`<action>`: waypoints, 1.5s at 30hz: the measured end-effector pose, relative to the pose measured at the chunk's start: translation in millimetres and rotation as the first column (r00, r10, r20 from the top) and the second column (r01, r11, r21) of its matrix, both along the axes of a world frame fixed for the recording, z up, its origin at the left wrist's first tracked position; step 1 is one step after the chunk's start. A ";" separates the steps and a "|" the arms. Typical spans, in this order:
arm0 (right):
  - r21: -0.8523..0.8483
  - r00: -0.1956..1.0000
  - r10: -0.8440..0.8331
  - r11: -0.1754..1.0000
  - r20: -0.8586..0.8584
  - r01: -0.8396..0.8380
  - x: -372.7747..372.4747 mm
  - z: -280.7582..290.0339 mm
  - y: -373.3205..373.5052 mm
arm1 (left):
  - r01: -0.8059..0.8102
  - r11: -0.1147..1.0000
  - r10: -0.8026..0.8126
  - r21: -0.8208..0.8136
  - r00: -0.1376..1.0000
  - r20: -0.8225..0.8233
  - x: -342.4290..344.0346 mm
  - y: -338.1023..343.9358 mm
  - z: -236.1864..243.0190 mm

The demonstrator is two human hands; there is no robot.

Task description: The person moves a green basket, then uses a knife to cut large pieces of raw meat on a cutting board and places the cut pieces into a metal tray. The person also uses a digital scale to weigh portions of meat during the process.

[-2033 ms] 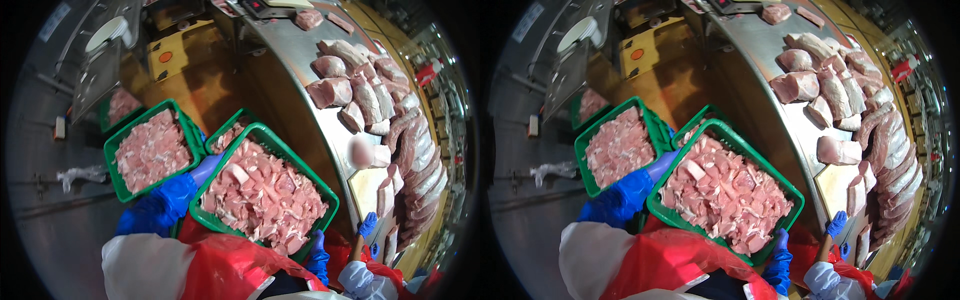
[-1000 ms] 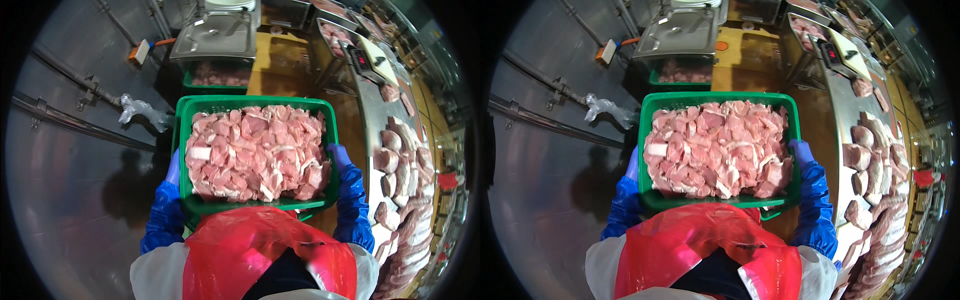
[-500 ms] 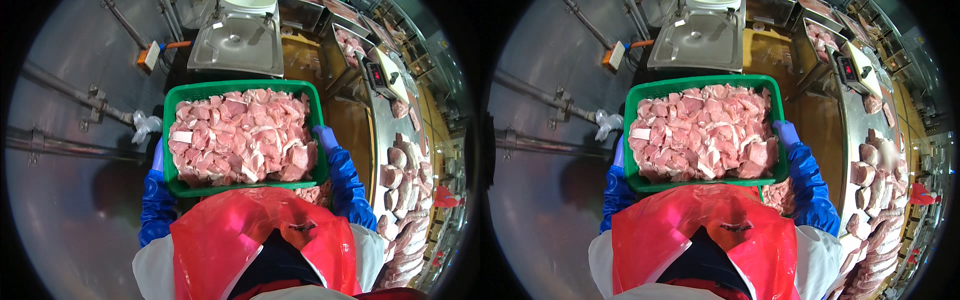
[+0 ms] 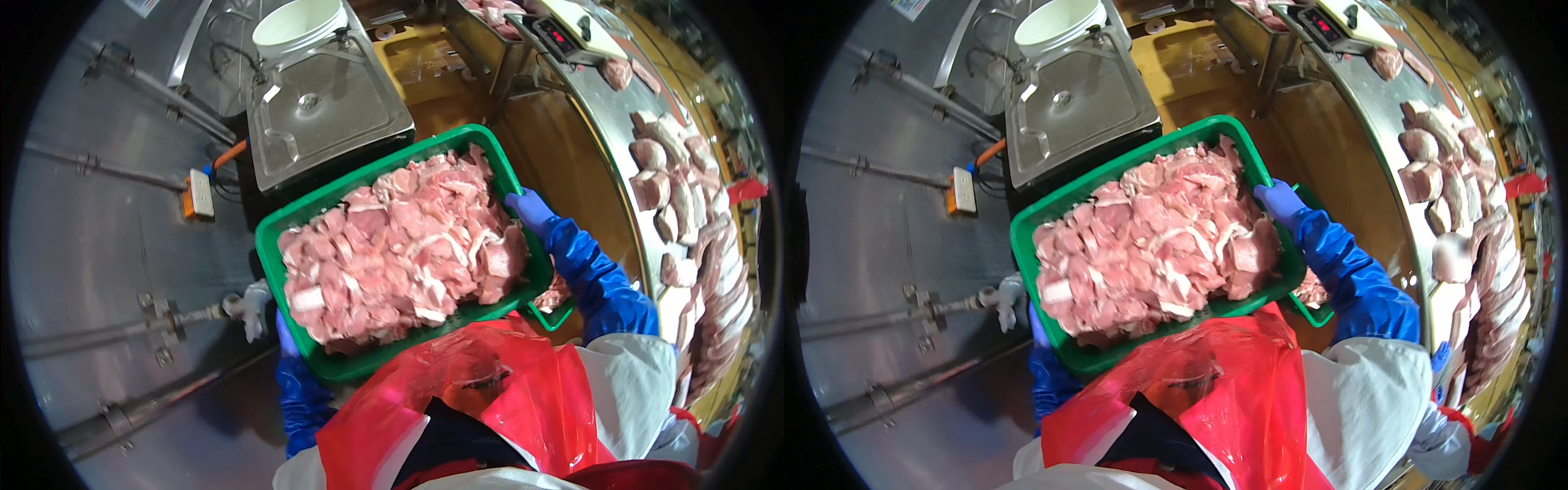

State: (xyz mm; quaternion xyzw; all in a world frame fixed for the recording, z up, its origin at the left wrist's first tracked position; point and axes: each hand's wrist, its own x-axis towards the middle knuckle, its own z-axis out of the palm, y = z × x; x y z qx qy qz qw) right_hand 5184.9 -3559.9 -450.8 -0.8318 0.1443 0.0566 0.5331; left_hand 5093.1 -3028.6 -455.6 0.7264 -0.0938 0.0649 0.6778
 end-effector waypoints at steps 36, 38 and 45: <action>-0.289 0.527 0.331 0.557 -0.783 -0.779 -503.2 -311.1 -395.1 | -0.307 0.124 0.957 0.944 -0.215 -0.195 -381.4 -226.0 -397.6; -0.271 0.494 0.345 0.526 -0.798 -0.806 -499.0 -299.3 -398.3 | -0.571 0.366 0.847 0.735 -0.123 -0.517 -403.3 -182.6 -416.6; -0.161 0.961 -0.007 0.986 -0.275 -0.039 -349.6 -189.5 -418.3 | -0.846 0.342 0.660 0.409 -0.094 -0.745 -407.0 -201.0 -463.6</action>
